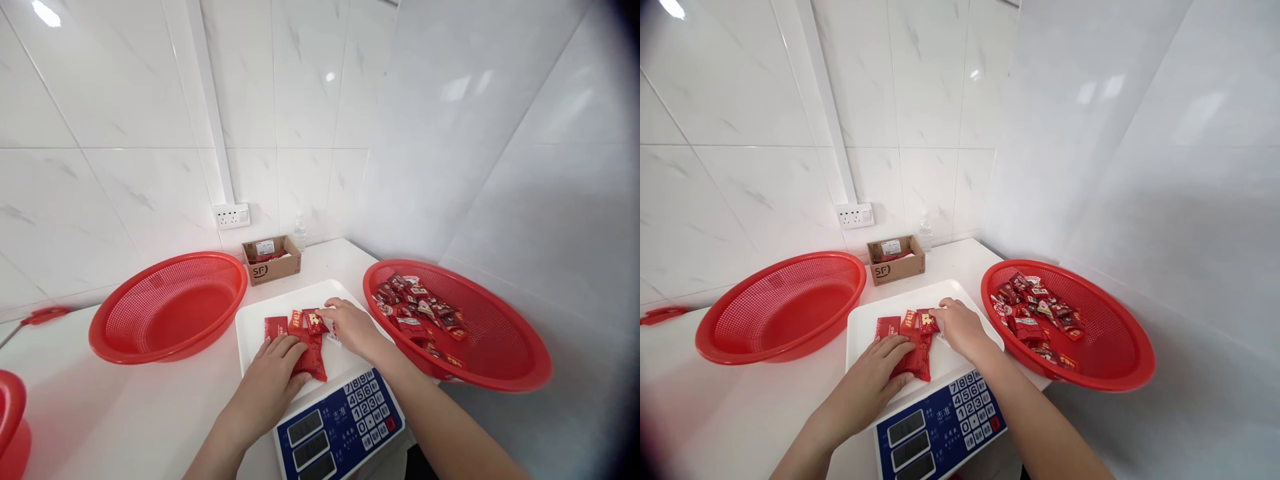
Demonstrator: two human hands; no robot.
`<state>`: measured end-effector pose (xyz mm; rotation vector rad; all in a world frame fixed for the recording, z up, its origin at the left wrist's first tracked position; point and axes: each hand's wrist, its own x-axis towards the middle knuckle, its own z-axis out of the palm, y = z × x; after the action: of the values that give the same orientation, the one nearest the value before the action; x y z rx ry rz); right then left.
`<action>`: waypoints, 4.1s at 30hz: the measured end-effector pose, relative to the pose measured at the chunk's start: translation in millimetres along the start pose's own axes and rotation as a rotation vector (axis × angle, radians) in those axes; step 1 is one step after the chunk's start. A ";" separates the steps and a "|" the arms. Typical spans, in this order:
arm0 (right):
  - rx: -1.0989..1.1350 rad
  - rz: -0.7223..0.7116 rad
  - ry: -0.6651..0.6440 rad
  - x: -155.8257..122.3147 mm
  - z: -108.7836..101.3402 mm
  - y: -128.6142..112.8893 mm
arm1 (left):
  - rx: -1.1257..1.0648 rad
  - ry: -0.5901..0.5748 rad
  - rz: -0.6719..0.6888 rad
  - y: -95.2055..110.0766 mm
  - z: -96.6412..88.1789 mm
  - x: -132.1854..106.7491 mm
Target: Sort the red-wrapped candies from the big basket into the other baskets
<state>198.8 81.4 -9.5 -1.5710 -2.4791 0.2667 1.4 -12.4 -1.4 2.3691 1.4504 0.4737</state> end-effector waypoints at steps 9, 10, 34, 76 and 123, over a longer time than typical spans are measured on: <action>0.101 0.016 0.046 -22.1 -8.6 5.7 | 0.006 0.012 0.018 -3.1 2.7 2.2; 0.108 0.013 0.044 -24.7 -10.3 4.9 | 0.005 0.007 0.017 -3.9 2.9 2.0; 0.053 -0.080 0.025 -13.6 -2.8 -5.2 | 0.026 -0.123 -0.145 -9.6 -1.2 1.7; -0.079 0.249 -0.097 -49.4 -18.3 -7.0 | 0.107 -0.120 -0.168 -5.8 -6.3 2.8; 0.116 0.027 -0.046 -27.9 -7.6 -10.1 | 0.063 -0.063 -0.119 -10.5 -3.1 1.7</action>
<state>203.7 52.2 -1.4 -1.5694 -2.4299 0.4476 -7.6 -6.1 -3.0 2.3067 1.5876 0.3257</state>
